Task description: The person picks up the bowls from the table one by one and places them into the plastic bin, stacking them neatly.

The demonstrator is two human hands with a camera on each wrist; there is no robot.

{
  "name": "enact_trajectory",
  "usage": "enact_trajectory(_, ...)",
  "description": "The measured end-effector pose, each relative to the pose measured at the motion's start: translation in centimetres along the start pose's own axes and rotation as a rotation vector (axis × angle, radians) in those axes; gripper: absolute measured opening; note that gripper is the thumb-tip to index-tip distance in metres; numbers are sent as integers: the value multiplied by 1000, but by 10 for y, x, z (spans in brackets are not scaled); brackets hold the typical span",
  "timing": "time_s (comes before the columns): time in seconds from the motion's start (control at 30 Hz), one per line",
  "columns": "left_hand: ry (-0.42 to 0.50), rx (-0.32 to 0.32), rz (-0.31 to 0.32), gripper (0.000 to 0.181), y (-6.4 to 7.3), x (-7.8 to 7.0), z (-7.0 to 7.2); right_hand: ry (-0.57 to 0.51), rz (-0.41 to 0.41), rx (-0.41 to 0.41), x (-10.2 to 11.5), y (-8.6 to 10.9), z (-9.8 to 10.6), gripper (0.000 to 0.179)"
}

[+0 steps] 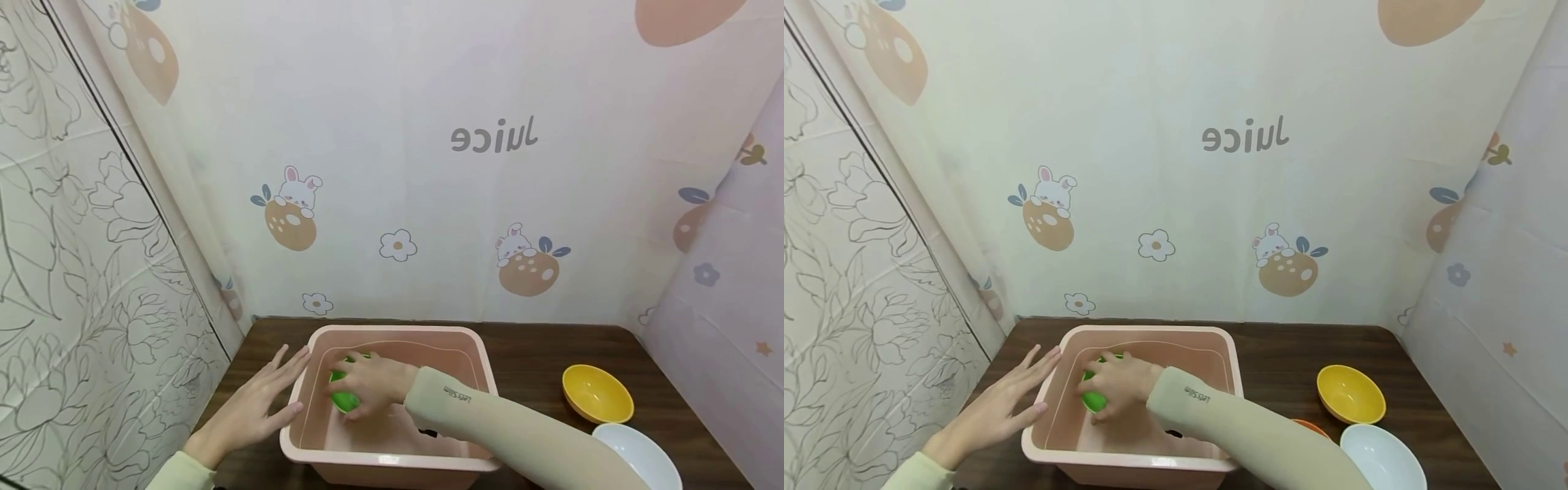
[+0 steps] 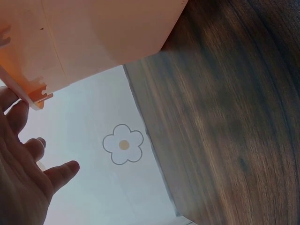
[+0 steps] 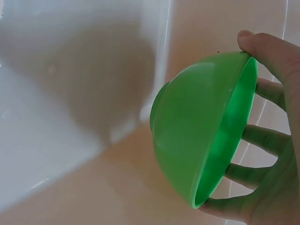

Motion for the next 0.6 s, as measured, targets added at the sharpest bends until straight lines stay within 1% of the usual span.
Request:
enact_trajectory(0.3, -6, 3, 0, 74, 0, 0, 0, -19, -9, 40, 2, -3, -6, 56)
enact_trajectory(0.5, -10, -8, -2, 74, 1, -1, 1, -17, -25, 105, 5, -5, -21, 57)
enact_trajectory(0.6, -10, -16, -6, 74, 1, 0, 1, -13, -18, 116, 7, -5, -27, 55)
Point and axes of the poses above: each hand's wrist, its own y-axis away from the middle knuckle, its own z-axis out of the back of the hand, x = y × z, the point moved 9 cm from there along -y, towards the middle knuckle, and after that the axes turned 12 degrees about z, right-handed, at the moved point
